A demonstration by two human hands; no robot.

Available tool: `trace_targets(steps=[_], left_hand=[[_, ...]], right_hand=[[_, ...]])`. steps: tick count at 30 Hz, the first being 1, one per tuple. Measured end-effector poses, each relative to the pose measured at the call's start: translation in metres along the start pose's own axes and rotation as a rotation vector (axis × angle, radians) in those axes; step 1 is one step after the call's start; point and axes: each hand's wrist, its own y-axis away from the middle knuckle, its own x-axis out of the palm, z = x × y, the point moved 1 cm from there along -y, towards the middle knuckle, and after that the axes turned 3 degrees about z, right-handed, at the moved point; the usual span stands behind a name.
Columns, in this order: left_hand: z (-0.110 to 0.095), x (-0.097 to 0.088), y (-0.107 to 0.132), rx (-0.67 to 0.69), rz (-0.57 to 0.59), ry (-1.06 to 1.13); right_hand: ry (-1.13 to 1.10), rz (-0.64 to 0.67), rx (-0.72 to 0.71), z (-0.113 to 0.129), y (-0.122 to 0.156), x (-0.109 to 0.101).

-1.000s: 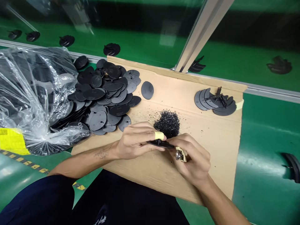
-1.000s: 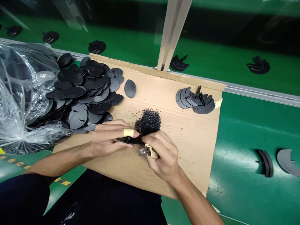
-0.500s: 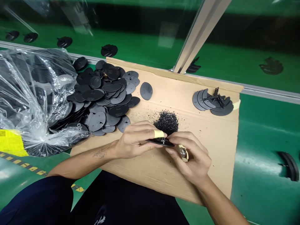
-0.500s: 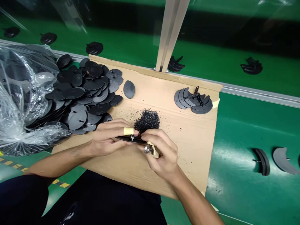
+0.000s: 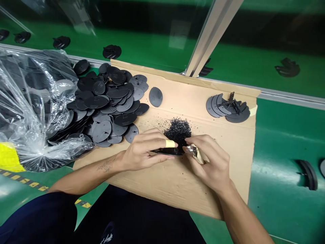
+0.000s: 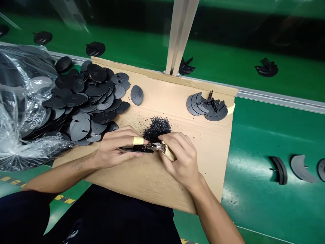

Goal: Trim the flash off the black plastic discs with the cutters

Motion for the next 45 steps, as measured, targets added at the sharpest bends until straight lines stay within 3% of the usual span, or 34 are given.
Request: trace_targets(steps=[5,12,19,23,27,31,35,39,42,45], left_hand=[[0.000,0.002,0.002,-0.004,0.022,0.008],[0.002,0.004,0.003,0.000,0.043,0.015],[0.001,0.002,0.001,0.003,0.060,0.014],[-0.002,0.001,-0.001,0.025,0.059,-0.016],[0.000,0.005,0.002,0.042,0.063,-0.158],[0.004,0.006,0.005,0.058,0.020,-0.305],[0.006,0.003,0.004,0.070,-0.025,-0.174],[0.005,0.001,0.002,0.084,-0.051,-0.051],[0.005,0.001,0.003,0.087,-0.040,-0.099],[0.008,0.002,0.006,0.091,0.026,-0.295]], right_hand=[[0.157,0.096,-0.094,-0.003,0.003,0.003],[0.285,0.089,-0.109,-0.002,0.004,0.001],[0.273,0.101,-0.118,-0.003,0.007,-0.002],[0.462,0.055,-0.089,-0.006,0.005,0.000],[0.601,0.062,-0.159,-0.004,0.002,0.004],[0.532,0.073,-0.123,-0.004,0.003,0.005],[0.232,0.083,-0.017,-0.007,0.003,0.002],[-0.046,0.066,-0.028,-0.005,0.001,0.001],[0.023,0.046,-0.136,0.000,0.002,0.002],[0.184,0.020,-0.272,0.004,0.004,0.003]])
